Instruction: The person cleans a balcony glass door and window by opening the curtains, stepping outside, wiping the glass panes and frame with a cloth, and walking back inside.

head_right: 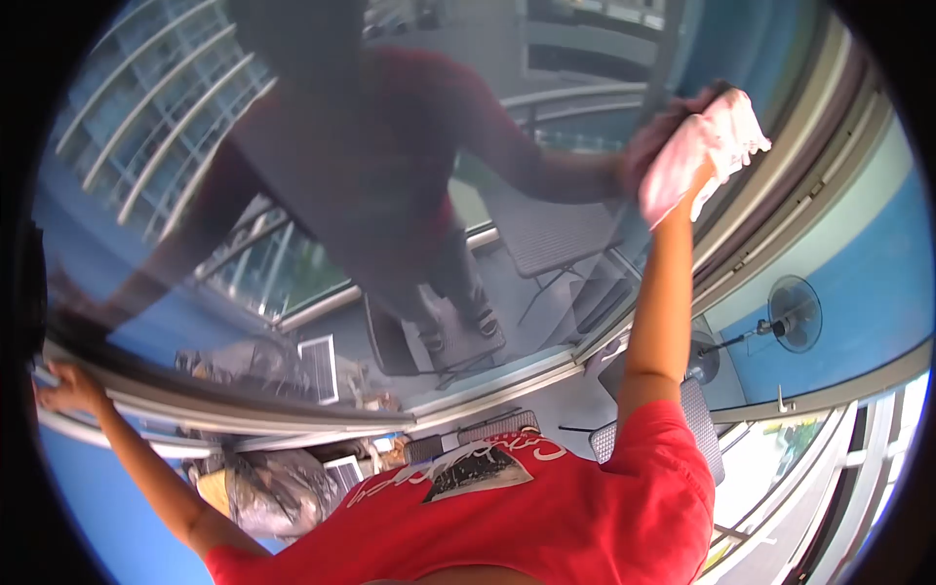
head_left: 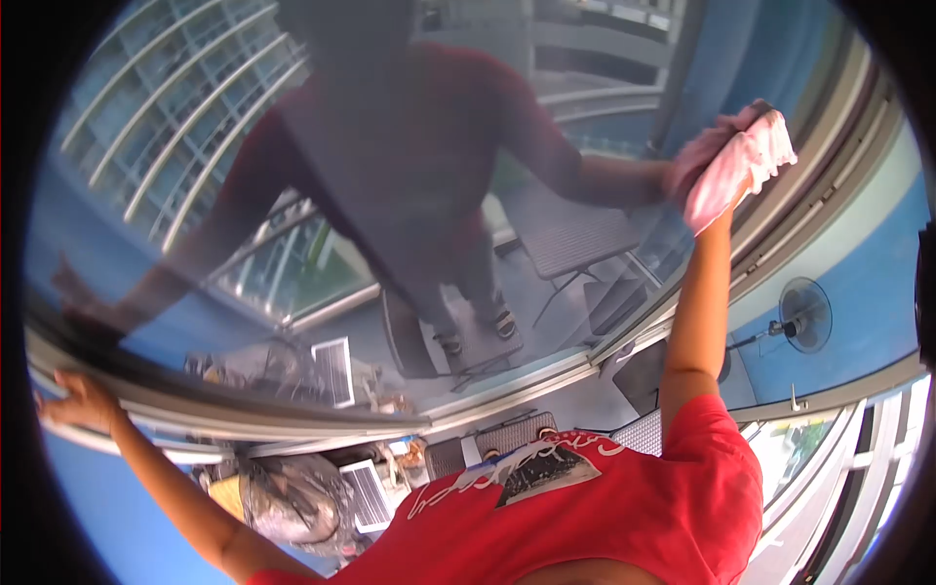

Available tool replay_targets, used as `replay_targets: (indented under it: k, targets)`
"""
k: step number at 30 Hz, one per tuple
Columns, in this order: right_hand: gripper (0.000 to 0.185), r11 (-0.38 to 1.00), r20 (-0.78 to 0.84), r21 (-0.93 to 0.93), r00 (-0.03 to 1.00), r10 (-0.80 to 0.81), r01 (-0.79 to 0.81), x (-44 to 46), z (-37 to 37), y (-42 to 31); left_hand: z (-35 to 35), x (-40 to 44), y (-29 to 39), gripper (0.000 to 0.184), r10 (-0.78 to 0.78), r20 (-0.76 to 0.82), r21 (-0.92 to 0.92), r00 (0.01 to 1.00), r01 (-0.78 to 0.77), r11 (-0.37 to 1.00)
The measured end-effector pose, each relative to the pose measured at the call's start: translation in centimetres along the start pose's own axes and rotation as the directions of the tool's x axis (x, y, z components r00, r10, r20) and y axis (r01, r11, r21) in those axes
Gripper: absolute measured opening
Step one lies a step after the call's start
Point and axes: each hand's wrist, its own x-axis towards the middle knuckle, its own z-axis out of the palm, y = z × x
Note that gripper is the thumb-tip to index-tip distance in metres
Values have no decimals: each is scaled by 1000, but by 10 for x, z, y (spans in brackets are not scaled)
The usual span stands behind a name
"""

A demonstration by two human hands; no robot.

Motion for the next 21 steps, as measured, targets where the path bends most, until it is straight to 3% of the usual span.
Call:
replay_targets:
  k: [3, 7, 11, 14, 18, 21]
  targets:
    - [11, 982, 359, 154, 932, 46, -107, -119, 113, -103, -21, 13, 28, 75, -6, 49, -20, 999, 7, 1000]
    - [11, 827, 771, 428, 624, -124, -365, -279, 241, -241, -33, 22, 45, 88, 21, 98, -28, 995, -18, 999]
    - [11, 697, 904, 427, 276, -325, -576, -381, 312, -321, -33, 27, 46, 85, 116, 33, -72, 993, -113, 991]
    - [12, 708, 918, 377, 138, -372, -597, -399, 319, -329, -28, 27, 41, 82, 141, 12, -69, 990, -140, 988]
    - [12, 785, 951, 308, 155, -267, -538, -348, 268, -273, -17, 17, 16, 68, 130, -2, -49, 991, -130, 990]
    - [13, 872, 948, 182, 317, -32, -454, -268, 185, -191, 2, 6, -13, 60, 138, -38, -13, 990, -138, 990]
